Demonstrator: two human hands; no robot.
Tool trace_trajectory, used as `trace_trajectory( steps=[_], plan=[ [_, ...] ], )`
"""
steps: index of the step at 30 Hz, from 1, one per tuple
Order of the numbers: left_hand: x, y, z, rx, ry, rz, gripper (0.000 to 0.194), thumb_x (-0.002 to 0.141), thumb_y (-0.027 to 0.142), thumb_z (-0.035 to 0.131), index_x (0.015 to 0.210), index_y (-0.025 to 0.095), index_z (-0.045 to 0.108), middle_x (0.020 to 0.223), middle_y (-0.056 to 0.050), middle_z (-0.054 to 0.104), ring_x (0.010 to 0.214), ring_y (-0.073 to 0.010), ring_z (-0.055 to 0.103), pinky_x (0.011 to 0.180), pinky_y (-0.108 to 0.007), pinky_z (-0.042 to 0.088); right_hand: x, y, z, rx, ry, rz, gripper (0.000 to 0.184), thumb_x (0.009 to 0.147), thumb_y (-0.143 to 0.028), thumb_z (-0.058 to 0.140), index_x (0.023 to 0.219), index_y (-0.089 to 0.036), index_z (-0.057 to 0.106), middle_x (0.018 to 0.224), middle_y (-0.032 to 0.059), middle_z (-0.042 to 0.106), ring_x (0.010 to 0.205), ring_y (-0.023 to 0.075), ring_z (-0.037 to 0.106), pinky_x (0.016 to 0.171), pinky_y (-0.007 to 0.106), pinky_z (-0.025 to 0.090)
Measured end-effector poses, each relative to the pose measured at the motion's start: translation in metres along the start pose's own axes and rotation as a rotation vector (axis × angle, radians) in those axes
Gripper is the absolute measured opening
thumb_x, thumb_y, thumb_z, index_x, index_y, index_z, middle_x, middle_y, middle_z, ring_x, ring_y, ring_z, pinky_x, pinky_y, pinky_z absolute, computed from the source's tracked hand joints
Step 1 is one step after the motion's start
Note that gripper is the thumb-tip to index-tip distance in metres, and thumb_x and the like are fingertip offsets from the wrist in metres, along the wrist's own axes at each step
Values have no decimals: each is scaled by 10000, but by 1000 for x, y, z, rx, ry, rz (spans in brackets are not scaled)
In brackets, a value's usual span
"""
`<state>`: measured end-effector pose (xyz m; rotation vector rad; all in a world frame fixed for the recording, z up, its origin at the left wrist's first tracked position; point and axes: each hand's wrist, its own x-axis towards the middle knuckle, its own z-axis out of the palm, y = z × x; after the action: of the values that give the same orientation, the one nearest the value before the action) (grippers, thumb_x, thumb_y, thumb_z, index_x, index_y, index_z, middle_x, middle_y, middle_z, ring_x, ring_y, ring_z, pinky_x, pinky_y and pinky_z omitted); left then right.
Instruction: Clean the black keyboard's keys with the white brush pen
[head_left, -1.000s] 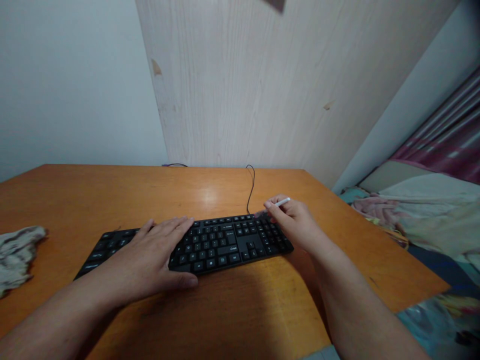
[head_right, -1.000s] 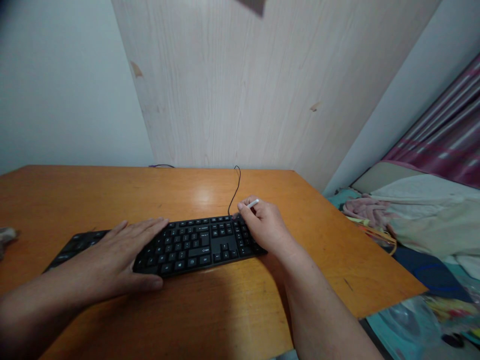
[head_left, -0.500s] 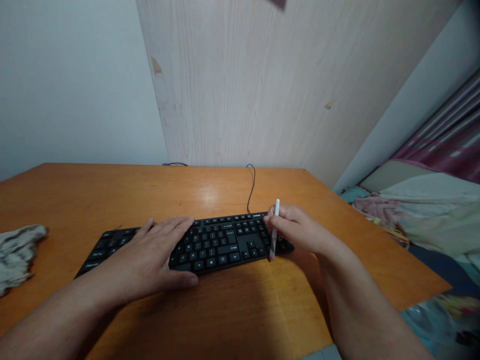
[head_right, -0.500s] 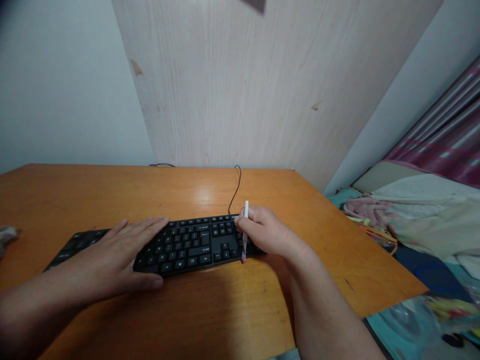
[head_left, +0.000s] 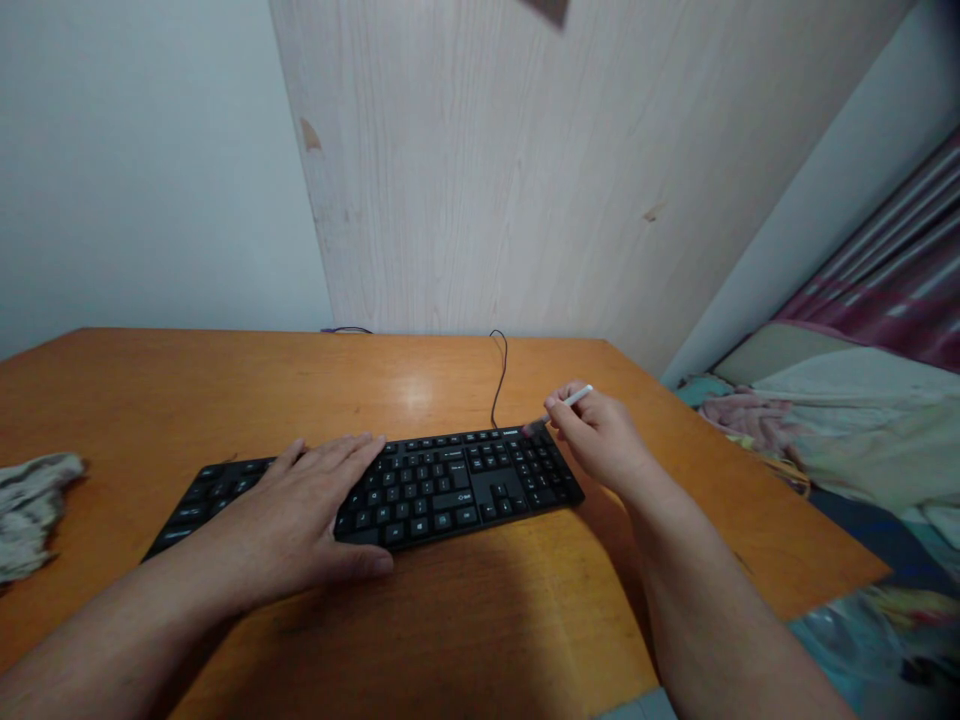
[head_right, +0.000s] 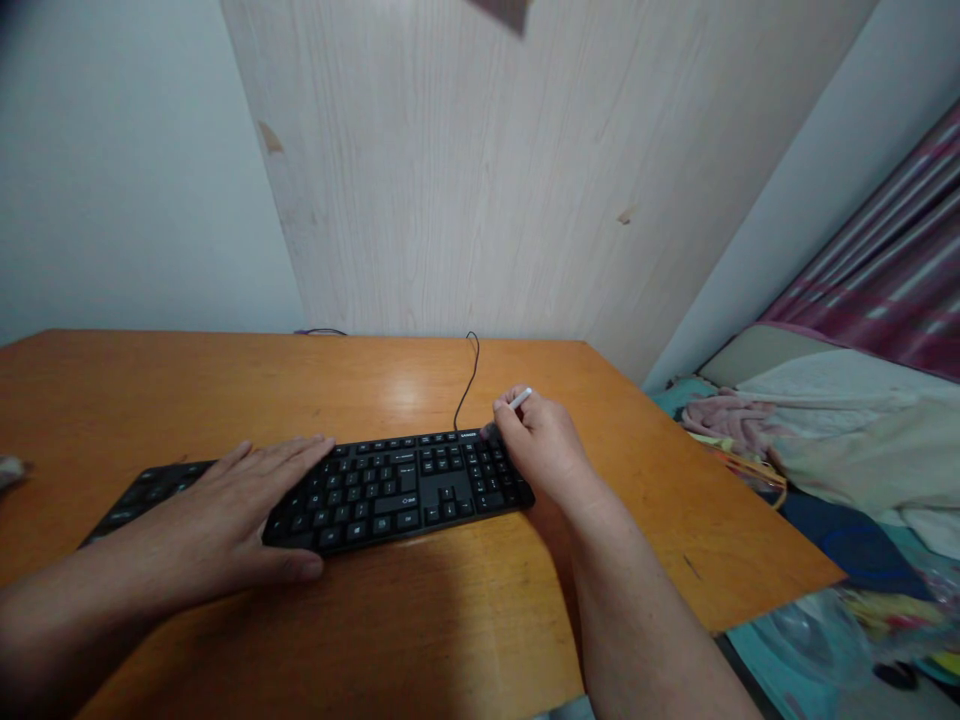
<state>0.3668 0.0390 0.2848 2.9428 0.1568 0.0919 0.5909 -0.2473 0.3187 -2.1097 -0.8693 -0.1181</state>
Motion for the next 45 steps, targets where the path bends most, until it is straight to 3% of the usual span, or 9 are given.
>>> trace_trajectory(
  steps=[6,12,18,23,25,28,33,39,45],
  plan=[
    [0,3,-4,30,-58,-17,1214,681,875,617,1631,193,291,1636,-180,341,1491,-460,331,1226,-662,160,1,3,-5,-135,-65,-33,317,990,-367,473,722,-219,555,695,30,631,662,192,585,633,324,372],
    [1,0,0,42,-68,-15,1233,695,878,601,1643,179,236,1652,-174,307,1505,-457,300,1233,-661,145,0,5,-15,-154,-220,-59,305,958,-291,461,674,-215,539,678,23,608,654,180,564,626,317,374],
    [2,1,0,41,-67,-20,1244,687,880,607,1641,173,239,1654,-175,307,1504,-463,297,1231,-667,140,-3,1,-20,-2,-409,-50,285,894,-227,465,614,-217,519,611,7,608,601,160,559,579,279,394],
    [0,2,-4,34,-81,-29,1240,685,886,600,1641,182,243,1654,-171,307,1504,-463,297,1231,-664,144,-7,-5,-21,195,-623,39,394,948,-246,389,588,-225,550,529,35,662,574,183,620,598,284,456],
    [0,2,-5,38,-91,-33,1242,683,889,597,1640,179,247,1653,-173,306,1508,-459,292,1234,-662,138,-6,-3,-19,155,-546,18,358,936,-243,419,601,-224,543,544,26,656,571,178,607,586,281,441],
    [2,4,-5,45,-93,-37,1245,683,890,594,1640,174,245,1658,-171,295,1514,-454,281,1236,-660,130,-2,3,-14,8,-330,-27,288,923,-252,467,646,-220,538,625,16,638,610,172,579,594,286,409],
    [2,3,-2,37,-86,-33,1240,685,884,600,1639,174,250,1655,-170,309,1510,-455,290,1236,-662,126,2,8,-6,-52,-83,-44,324,981,-362,476,702,-215,550,680,20,613,650,182,581,623,310,396],
    [0,1,-2,19,-60,-19,1230,679,871,622,1641,201,250,1646,-163,330,1500,-456,311,1235,-657,149,4,10,-5,-53,-15,-53,299,981,-374,493,757,-208,601,743,36,645,688,192,603,648,319,403],
    [2,1,-1,28,-62,-21,1232,678,873,620,1637,187,263,1643,-170,335,1495,-460,320,1233,-660,148,3,10,-11,-162,-71,-50,294,966,-332,482,712,-215,571,722,27,634,680,184,588,641,314,380]
  ],
)
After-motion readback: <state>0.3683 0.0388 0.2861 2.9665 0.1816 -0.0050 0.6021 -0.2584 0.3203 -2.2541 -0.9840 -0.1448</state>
